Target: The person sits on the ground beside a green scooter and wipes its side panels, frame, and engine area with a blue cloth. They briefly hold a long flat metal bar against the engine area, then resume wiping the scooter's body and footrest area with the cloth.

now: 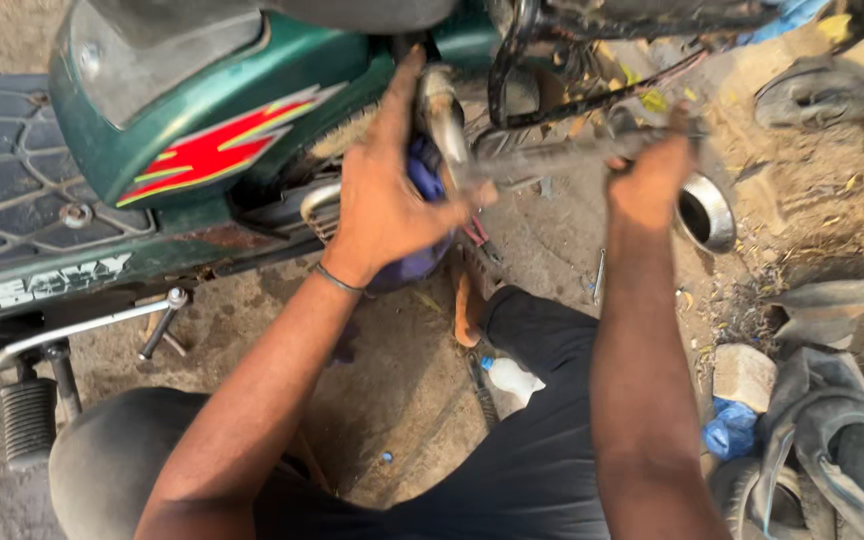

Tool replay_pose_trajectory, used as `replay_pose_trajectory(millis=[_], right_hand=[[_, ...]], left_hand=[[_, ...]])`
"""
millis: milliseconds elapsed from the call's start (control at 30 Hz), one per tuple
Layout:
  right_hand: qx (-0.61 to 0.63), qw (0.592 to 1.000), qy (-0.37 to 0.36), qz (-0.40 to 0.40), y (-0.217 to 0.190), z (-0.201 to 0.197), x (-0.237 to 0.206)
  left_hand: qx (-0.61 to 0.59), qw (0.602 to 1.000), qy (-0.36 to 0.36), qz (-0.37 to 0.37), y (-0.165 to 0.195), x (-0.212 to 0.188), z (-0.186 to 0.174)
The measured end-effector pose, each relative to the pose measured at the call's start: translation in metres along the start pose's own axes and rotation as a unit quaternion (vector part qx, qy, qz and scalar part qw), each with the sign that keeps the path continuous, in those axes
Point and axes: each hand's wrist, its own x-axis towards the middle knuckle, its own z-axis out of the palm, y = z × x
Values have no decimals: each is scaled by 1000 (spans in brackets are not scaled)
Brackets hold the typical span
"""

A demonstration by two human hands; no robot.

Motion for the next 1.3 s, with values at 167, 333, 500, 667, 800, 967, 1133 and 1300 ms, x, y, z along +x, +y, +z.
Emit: replay_pose_trajectory(millis=[167, 333, 500, 667, 800, 967, 1133, 1300], right_hand=[[-90, 950, -109, -279, -67, 27, 7], [-224, 889, -299, -263, -121, 70, 20], [-155, 917, -282, -237, -92, 67, 19], [-26, 954, -200, -224, -34, 24, 24], [3, 976, -126, -180, -21, 12, 32], [59, 992, -33, -104, 0, 11, 25], [38, 997, 10, -65, -33, 7, 14], [-51, 960, -89, -261, -96, 43, 5]], left_hand=[[-18, 1000, 13, 11, -6, 2, 0], [-24, 999, 19, -13, -8, 2, 4], [-22, 999, 26, -13, -11, 2, 9], [9, 1000, 27, 11, -14, -1, 8], [1, 1000, 21, -7, -8, 1, 7], [-44, 998, -5, -48, 4, 6, 4], [16, 1000, 5, 15, 8, 4, -2], [-14, 1000, 4, -1, 2, 5, -1]])
